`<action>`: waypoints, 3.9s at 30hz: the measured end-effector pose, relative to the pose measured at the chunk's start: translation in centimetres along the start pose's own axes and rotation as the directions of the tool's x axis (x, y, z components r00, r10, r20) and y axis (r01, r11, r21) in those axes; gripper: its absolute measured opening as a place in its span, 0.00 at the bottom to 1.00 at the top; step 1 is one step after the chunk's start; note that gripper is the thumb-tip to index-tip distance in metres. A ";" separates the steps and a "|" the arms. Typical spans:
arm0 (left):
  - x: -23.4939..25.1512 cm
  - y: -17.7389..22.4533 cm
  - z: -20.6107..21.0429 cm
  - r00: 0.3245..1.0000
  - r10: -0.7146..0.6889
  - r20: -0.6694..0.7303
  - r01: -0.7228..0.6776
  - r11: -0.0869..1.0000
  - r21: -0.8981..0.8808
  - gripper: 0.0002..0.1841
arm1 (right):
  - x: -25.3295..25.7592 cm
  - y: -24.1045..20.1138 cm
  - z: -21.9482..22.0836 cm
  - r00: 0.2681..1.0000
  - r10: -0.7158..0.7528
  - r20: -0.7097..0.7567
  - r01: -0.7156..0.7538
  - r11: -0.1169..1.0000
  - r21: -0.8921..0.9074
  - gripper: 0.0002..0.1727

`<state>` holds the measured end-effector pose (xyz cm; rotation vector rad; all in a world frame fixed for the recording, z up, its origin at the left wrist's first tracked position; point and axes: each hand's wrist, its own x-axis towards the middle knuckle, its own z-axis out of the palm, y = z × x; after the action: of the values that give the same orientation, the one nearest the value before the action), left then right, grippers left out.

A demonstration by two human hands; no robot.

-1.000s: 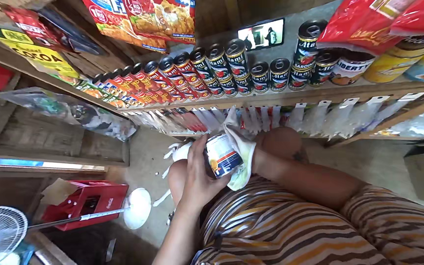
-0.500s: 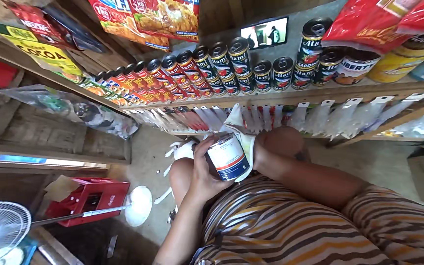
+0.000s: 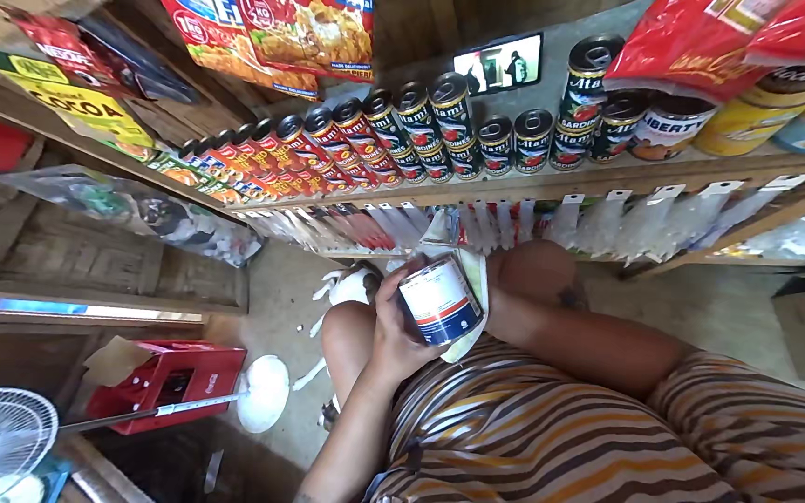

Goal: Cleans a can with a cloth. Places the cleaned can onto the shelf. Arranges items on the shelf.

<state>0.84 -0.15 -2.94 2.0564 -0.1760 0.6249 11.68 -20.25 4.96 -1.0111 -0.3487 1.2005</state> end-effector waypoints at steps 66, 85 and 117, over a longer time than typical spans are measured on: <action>0.6 1.3 -1.0 0.986 -0.165 -0.029 0.161 0.880 0.448 0.61 | 5.2 2.1 -1.5 0.992 0.128 -0.008 -0.119 0.943 0.312 0.20; 0.5 1.9 -2.1 0.973 -0.224 0.049 0.086 0.552 0.829 0.53 | 10.6 6.2 -2.4 0.990 -0.067 -0.121 0.073 0.996 0.044 0.29; 0.6 1.4 -1.5 0.974 -0.220 0.054 0.095 0.614 0.784 0.55 | 10.7 5.8 -3.0 0.999 -0.007 -0.035 0.008 1.000 0.023 0.29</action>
<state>0.33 0.46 -0.90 2.9352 0.2547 0.4696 14.24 -12.09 -4.18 -1.0080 -0.3106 1.1762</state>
